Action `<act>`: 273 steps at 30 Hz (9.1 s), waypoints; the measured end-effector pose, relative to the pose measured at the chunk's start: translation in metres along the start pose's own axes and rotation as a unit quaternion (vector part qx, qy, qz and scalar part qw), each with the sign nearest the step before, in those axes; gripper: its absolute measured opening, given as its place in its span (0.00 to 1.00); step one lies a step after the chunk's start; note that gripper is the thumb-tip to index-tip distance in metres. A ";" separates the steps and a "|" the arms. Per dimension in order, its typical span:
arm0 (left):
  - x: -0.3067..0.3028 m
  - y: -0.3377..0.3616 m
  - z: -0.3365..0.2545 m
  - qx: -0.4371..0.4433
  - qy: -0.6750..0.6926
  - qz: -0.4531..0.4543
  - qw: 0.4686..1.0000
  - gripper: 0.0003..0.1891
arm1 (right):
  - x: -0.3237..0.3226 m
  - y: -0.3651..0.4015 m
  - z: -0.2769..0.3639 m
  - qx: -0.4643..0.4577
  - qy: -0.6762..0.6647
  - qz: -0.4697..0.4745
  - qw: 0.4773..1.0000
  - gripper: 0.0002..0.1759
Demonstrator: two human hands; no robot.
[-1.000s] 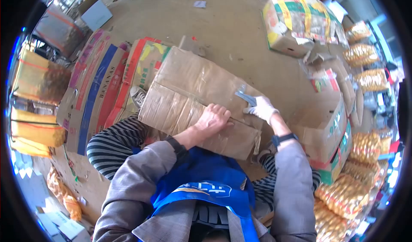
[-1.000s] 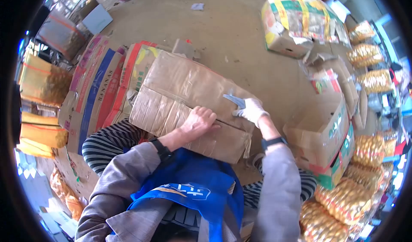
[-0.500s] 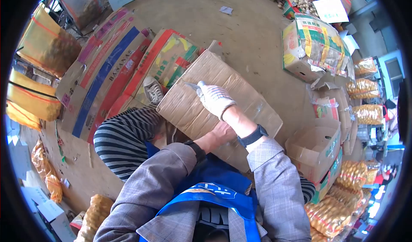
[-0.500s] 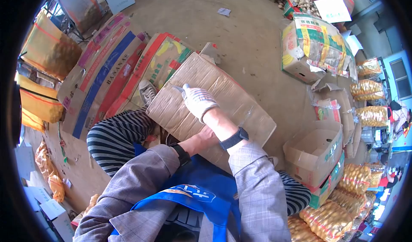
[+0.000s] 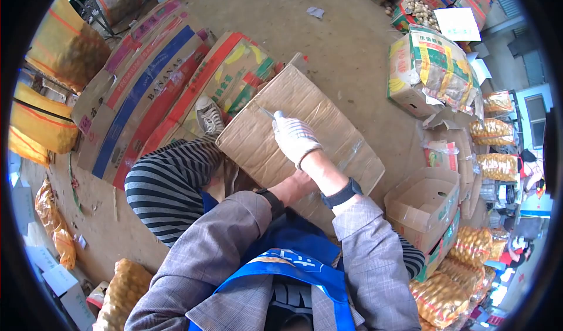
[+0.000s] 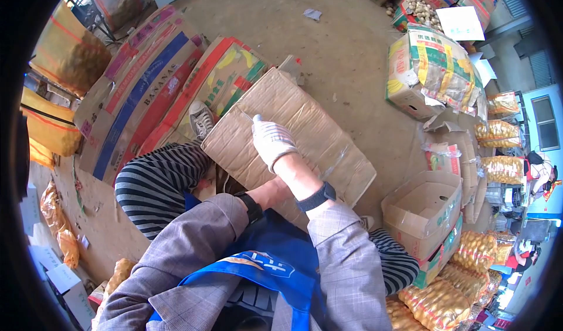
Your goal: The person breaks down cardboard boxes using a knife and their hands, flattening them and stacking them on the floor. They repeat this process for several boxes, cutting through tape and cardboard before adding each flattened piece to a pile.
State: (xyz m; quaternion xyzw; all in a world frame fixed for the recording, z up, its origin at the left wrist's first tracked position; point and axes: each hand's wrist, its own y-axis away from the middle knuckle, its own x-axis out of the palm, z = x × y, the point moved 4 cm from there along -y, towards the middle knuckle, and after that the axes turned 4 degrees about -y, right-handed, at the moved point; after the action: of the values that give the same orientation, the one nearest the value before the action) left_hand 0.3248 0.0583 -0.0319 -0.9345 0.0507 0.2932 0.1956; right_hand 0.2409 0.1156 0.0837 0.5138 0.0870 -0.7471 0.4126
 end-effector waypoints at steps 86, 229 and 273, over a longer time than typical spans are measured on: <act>-0.060 -0.045 -0.052 -0.238 0.290 0.008 0.927 0.31 | -0.039 0.304 -0.303 0.377 -0.364 -0.394 0.755 0.32; -0.168 0.224 0.048 -0.280 -0.527 0.152 0.788 0.22 | -0.050 0.318 -0.265 0.143 -0.716 -0.426 0.534 0.20; -0.029 0.007 -0.085 0.115 -0.356 0.302 0.877 0.50 | -0.073 0.281 -0.263 0.265 -0.241 -0.335 0.872 0.15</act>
State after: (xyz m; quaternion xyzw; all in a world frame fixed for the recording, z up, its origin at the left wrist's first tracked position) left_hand 0.3443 0.0179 0.0463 -0.6772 0.2904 0.6431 0.2086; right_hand 0.6319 0.1188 0.1079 0.3483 -0.0498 -0.9361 -0.0057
